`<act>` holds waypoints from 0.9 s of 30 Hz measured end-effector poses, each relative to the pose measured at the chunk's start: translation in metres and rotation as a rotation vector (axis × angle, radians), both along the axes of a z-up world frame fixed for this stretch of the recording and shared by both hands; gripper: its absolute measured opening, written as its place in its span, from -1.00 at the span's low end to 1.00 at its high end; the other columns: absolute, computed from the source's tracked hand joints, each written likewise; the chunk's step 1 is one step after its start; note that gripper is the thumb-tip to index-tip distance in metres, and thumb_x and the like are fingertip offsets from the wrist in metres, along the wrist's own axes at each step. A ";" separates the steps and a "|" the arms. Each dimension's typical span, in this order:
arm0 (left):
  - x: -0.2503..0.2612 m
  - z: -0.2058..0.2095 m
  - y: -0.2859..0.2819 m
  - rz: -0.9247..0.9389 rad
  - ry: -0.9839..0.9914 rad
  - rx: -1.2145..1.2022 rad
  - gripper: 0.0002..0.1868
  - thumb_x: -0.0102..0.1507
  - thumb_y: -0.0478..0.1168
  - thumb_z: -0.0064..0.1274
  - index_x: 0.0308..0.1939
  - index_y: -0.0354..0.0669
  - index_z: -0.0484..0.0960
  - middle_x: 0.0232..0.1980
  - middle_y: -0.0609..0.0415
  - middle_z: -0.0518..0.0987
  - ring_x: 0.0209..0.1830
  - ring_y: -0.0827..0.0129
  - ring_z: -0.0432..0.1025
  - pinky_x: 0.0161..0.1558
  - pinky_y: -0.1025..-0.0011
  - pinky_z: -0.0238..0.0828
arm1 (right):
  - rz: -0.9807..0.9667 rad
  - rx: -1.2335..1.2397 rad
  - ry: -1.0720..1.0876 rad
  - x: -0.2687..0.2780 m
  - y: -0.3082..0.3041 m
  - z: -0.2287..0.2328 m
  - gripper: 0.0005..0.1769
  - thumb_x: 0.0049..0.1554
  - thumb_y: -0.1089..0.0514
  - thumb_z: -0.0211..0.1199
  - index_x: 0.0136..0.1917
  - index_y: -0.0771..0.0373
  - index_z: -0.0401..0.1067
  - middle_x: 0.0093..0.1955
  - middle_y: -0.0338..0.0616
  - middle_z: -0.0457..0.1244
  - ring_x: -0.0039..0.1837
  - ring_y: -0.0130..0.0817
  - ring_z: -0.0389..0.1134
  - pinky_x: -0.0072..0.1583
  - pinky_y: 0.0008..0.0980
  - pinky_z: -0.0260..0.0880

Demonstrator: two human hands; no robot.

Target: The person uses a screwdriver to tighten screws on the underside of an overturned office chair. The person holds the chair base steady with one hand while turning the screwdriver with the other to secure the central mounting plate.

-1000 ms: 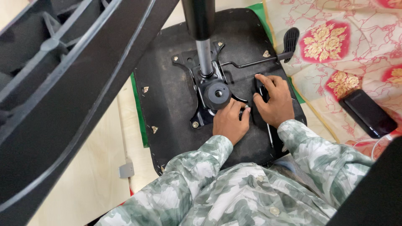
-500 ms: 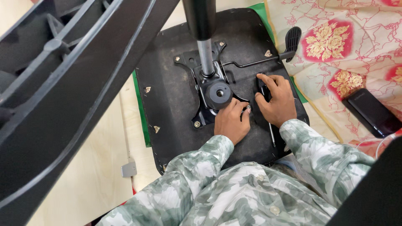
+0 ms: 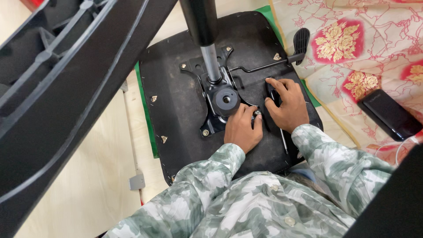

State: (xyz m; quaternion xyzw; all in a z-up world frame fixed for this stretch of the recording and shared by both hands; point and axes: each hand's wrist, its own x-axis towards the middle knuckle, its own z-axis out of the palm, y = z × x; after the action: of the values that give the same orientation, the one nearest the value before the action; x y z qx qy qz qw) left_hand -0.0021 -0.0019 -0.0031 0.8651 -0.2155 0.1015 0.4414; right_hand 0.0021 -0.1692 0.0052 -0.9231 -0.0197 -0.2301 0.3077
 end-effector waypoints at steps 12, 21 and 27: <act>0.002 -0.004 0.002 -0.010 0.032 -0.025 -0.88 0.24 -0.25 0.13 -0.19 -0.22 0.63 -0.15 0.02 0.57 -0.13 0.05 0.52 -0.06 0.16 0.41 | -0.005 -0.005 -0.005 0.000 -0.001 -0.002 -0.45 0.09 0.19 0.32 0.37 0.13 0.44 0.17 0.00 0.26 0.16 -0.03 0.26 0.19 -0.13 0.32; 0.001 -0.007 0.000 0.005 -0.015 0.017 -0.73 0.24 -0.19 0.15 -0.04 -0.24 0.63 -0.12 -0.01 0.55 -0.13 0.04 0.50 -0.05 0.15 0.40 | -0.007 0.002 0.006 0.000 0.000 -0.004 -0.45 0.09 0.19 0.32 0.36 0.13 0.44 0.19 0.00 0.26 0.19 -0.02 0.26 0.20 -0.13 0.32; 0.002 -0.002 0.005 -0.049 0.031 -0.008 -0.77 0.29 -0.23 0.08 -0.01 -0.16 0.69 -0.10 0.06 0.59 -0.14 0.11 0.54 -0.03 0.18 0.44 | -0.004 0.002 -0.008 0.000 0.000 -0.002 -0.43 0.07 0.19 0.33 0.37 0.13 0.44 0.19 0.00 0.26 0.21 -0.01 0.26 0.23 -0.12 0.32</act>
State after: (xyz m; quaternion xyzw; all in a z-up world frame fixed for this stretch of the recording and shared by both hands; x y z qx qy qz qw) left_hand 0.0002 0.0029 -0.0050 0.8593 -0.2293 0.0779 0.4504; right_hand 0.0024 -0.1691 0.0031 -0.9218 -0.0186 -0.2344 0.3082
